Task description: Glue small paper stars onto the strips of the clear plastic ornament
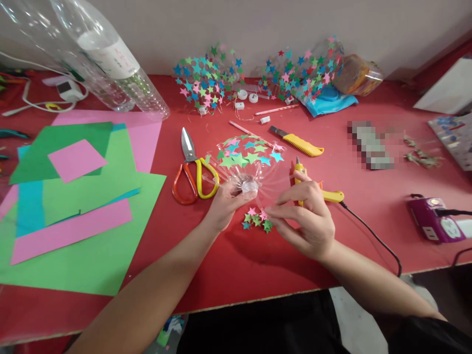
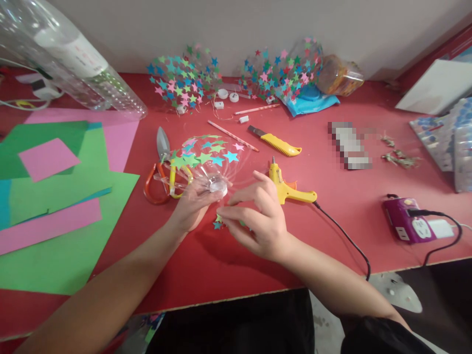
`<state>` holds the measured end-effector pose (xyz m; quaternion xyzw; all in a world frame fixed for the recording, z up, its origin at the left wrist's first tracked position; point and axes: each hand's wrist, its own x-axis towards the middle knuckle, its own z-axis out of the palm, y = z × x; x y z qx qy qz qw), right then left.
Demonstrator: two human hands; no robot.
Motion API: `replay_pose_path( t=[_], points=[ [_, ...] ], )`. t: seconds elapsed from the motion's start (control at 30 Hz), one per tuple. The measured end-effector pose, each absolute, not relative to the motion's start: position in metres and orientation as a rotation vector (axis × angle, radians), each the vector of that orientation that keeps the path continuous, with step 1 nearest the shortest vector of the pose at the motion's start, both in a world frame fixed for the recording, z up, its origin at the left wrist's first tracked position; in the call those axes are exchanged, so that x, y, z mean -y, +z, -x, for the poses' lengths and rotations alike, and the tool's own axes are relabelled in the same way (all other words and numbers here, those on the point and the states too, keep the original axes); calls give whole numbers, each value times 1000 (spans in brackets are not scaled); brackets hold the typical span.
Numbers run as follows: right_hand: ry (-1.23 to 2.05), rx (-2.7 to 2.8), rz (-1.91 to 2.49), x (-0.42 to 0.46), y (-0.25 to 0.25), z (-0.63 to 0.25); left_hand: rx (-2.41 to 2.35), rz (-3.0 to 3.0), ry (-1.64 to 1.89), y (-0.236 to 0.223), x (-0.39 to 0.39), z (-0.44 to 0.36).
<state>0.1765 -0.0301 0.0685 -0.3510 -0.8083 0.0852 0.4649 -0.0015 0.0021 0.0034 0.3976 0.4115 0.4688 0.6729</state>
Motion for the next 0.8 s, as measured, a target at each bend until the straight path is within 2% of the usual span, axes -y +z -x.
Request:
replay_pose_path(
  t=[0.3,0.8],
  points=[
    [104,2036,803,33,68,-182,-914,-899,1062,0,-2,2],
    [178,2052,805,29,62,-175,-916,-895,1044,2,-3,2]
  ],
)
